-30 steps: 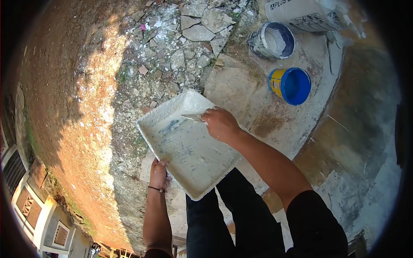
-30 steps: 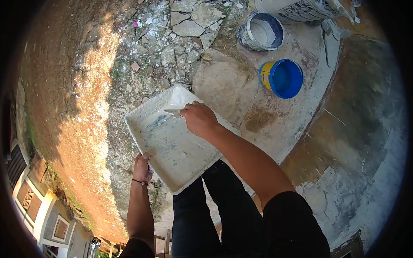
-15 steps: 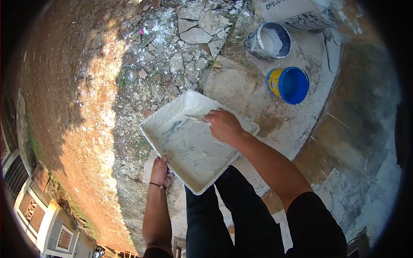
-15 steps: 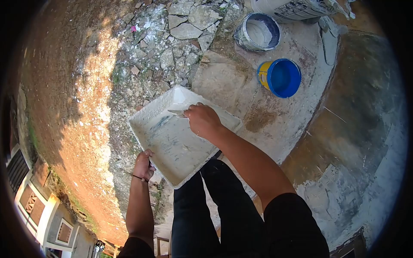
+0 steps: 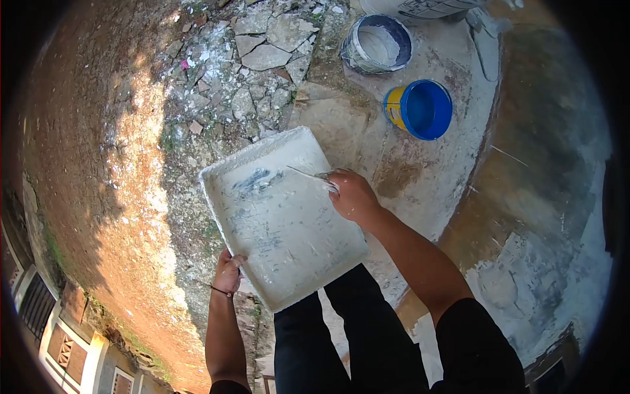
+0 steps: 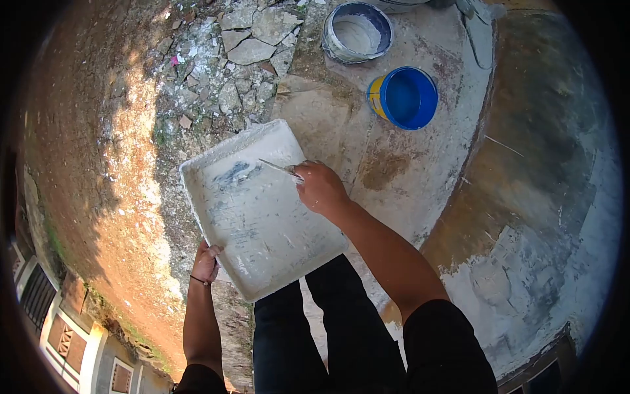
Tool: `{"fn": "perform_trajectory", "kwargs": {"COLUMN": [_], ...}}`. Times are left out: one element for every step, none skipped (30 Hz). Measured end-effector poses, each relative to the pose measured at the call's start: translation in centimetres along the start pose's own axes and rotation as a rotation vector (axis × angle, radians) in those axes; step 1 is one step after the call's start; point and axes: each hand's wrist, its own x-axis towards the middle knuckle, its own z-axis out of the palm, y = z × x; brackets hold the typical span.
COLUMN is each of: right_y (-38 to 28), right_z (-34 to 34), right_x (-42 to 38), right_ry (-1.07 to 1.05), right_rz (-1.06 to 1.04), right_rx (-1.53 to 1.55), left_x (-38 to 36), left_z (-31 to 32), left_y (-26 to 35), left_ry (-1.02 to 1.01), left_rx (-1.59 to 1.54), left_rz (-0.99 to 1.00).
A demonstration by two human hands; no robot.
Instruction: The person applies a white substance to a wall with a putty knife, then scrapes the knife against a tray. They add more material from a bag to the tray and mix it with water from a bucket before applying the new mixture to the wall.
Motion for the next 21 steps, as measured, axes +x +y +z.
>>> {"fn": "perform_trajectory", "kwargs": {"right_y": [1.0,2.0,2.9,3.8,4.6,5.4,6.5,7.7,8.7,9.9,10.8,11.7,12.6,13.2,14.0,14.7,15.7,16.4,17.1,17.7,17.9], "right_z": [-0.1,0.0,-0.1,-0.2,-0.4,-0.5,-0.3,0.0,0.2,0.5,0.8,1.0,1.1,0.2,0.3,0.3,0.6,0.8,0.9,1.0,-1.5], "right_x": [-0.8,-1.7,-2.6,-3.6,-4.6,-5.7,-6.9,-8.0,-9.1,-10.4,-11.5,-12.7,-13.8,-14.4,-15.4,-16.4,-17.4,-18.3,-19.1,-19.8,-19.0], "right_ry": [0.012,0.067,0.122,0.139,0.161,0.183,0.207,0.276,0.345,0.37,0.439,0.509,0.533,0.531,0.548,0.565,0.584,0.597,0.605,0.608,0.537], "right_rz": [0.019,0.046,0.076,0.1,0.172,0.244,0.269,0.274,0.281,0.307,0.359,0.415,0.453,0.501,0.529,0.574,0.599,0.624,0.667,0.695,0.771], "right_rx": [0.008,0.032,0.059,0.072,0.093,0.116,0.13,0.125,0.118,0.132,0.123,0.113,0.126,0.13,0.126,0.144,0.15,0.154,0.175,0.139,0.136], "left_x": [0.4,0.7,1.2,1.8,2.6,3.5,4.8,5.2,5.4,5.8,7.7,8.5,9.3,10.0,11.0,11.6,12.0,12.3,12.8,13.2,13.7], "left_z": [0.1,0.4,0.7,1.3,2.0,2.6,2.8,4.6,7.1,9.3,9.7,11.6,13.5,16.0,17.8,19.8,21.8,23.7,25.5,27.0,29.8], "left_y": [0.1,0.4,0.8,0.9,1.0,1.0,0.8,1.4,2.1,2.1,1.1,1.0,0.7,1.4,1.7,1.3,0.5,-0.1,-0.4,-1.2,0.3], "left_ry": [-0.015,-0.03,-0.069,-0.082,-0.114,-0.148,-0.233,-0.248,-0.252,-0.256,-0.331,-0.353,-0.37,-0.381,-0.397,-0.418,-0.446,-0.473,-0.513,-0.524,-0.515], "left_rx": [0.063,0.129,0.14,0.169,0.209,0.25,0.312,0.345,0.414,0.484,0.507,0.545,0.607,0.67,0.878,0.92,0.953,0.981,1.008,1.045,1.021], "left_rz": [-0.011,-0.022,-0.055,-0.064,-0.065,-0.066,-0.094,-0.104,-0.128,-0.145,-0.128,-0.141,-0.149,-0.187,-0.261,-0.283,-0.28,-0.281,-0.347,-0.376,-0.466]}}
